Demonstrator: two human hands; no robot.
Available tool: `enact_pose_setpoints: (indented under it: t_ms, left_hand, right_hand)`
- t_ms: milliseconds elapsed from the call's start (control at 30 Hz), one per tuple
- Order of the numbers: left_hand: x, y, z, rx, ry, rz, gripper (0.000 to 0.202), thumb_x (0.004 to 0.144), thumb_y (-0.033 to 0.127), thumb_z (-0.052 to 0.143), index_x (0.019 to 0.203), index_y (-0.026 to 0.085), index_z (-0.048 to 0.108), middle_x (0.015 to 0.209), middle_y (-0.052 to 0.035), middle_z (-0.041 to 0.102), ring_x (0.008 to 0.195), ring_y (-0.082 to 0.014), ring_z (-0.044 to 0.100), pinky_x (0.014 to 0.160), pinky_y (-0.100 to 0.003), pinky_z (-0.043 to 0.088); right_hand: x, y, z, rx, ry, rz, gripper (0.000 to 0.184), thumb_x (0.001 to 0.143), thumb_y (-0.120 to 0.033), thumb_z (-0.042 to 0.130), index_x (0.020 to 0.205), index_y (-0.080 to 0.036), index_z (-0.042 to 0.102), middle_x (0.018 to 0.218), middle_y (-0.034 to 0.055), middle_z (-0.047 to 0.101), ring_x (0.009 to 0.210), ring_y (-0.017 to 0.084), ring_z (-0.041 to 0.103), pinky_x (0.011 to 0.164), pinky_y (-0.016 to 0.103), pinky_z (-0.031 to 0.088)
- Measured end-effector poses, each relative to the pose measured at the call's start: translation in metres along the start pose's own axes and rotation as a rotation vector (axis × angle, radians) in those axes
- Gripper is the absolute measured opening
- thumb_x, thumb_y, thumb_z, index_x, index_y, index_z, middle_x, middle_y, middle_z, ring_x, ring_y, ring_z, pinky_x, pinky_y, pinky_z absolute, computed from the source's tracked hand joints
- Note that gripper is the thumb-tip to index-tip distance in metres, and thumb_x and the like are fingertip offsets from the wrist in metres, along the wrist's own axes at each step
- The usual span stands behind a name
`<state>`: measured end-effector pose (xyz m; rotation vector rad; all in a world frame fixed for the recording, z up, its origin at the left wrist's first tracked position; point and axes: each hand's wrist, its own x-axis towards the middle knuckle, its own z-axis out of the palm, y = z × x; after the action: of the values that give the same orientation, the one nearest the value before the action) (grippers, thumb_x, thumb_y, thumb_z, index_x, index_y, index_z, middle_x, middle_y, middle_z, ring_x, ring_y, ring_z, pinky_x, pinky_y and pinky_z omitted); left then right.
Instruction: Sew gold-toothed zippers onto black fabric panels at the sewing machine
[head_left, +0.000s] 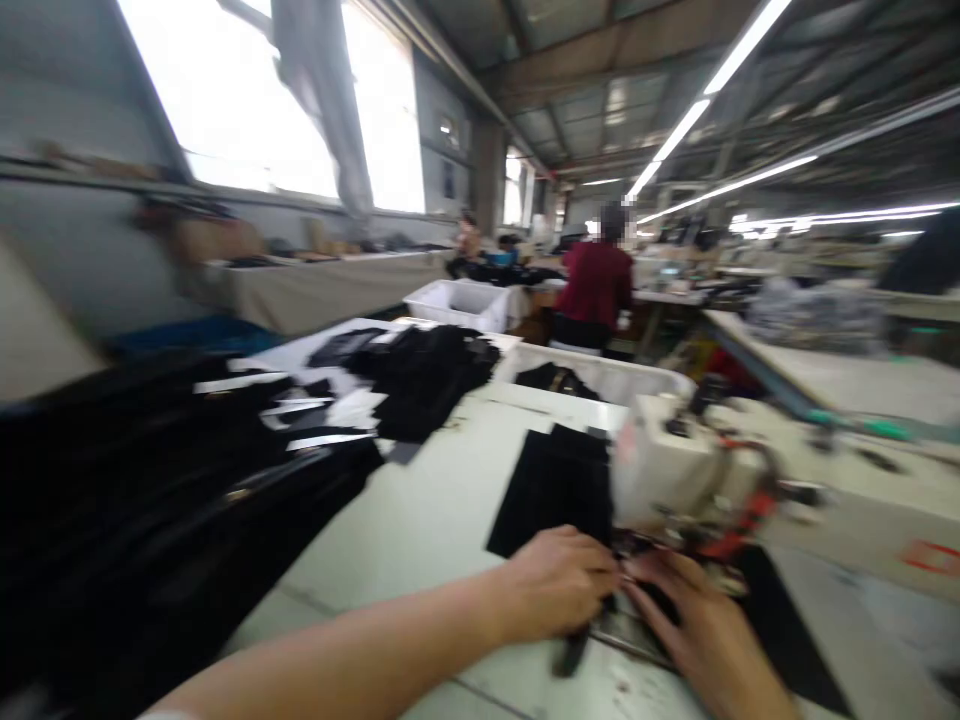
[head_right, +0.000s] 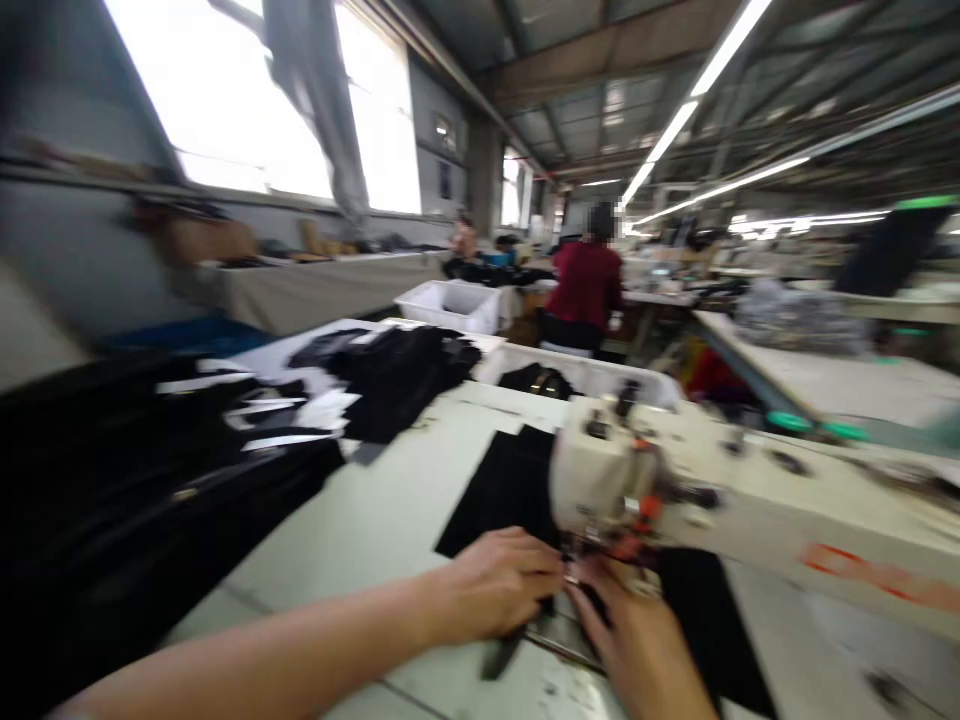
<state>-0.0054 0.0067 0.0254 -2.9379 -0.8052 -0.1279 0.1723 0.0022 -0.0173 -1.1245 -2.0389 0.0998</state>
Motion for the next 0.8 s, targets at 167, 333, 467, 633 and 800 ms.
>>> enact_pose_setpoints:
  t_ms: [167,333,467,633,800]
  left_hand:
    - [0.012,-0.024,0.033,-0.201,0.237,0.091,0.031,0.087,0.005,0.052,0.116,0.01,0.063,0.12,-0.0125,0.068,0.109,-0.0239,0.064,0.092,-0.035,0.051]
    - [0.006,-0.019,0.028,-0.243,0.222,0.085,0.036,0.086,0.004,0.051,0.119,0.012,0.063,0.122,-0.0118,0.067,0.11,-0.0251,0.064,0.095,-0.037,0.05]
    - [0.009,-0.02,0.032,-0.253,0.21,0.078,0.04,0.087,0.004,0.049,0.125,0.013,0.06,0.125,-0.0117,0.066,0.111,-0.0261,0.063,0.096,-0.04,0.049]
    - [0.008,-0.02,0.035,-0.276,0.224,0.098,0.042,0.089,0.003,0.046,0.128,0.013,0.058,0.126,-0.0126,0.065,0.112,-0.0274,0.062,0.096,-0.042,0.049]
    - [0.007,-0.02,0.033,-0.28,0.222,0.106,0.039,0.091,0.004,0.046,0.126,0.014,0.059,0.127,-0.0125,0.064,0.114,-0.0276,0.062,0.097,-0.042,0.049]
  right_hand:
    - [-0.01,0.028,-0.031,-0.219,-0.1,0.127,0.044,0.067,-0.014,0.082,0.106,-0.024,0.064,0.114,0.0044,0.065,0.106,0.024,0.061,0.093,0.036,0.051]
    - [-0.011,0.017,-0.019,-0.202,-0.099,0.159,0.038,0.074,-0.011,0.072,0.109,-0.019,0.06,0.113,0.0103,0.061,0.106,0.029,0.056,0.091,0.043,0.049]
    - [-0.014,0.016,-0.014,-0.213,-0.098,0.172,0.037,0.079,-0.011,0.065,0.115,-0.018,0.06,0.111,0.013,0.061,0.104,0.033,0.054,0.089,0.05,0.047]
    - [-0.008,0.017,-0.01,-0.294,-0.12,0.188,0.038,0.079,-0.011,0.064,0.116,-0.02,0.062,0.107,0.0119,0.065,0.102,0.034,0.056,0.085,0.05,0.047]
    - [0.011,0.034,0.001,-0.37,-0.122,0.172,0.016,0.083,-0.014,0.063,0.098,-0.018,0.068,0.093,0.0118,0.068,0.096,0.033,0.06,0.087,0.052,0.045]
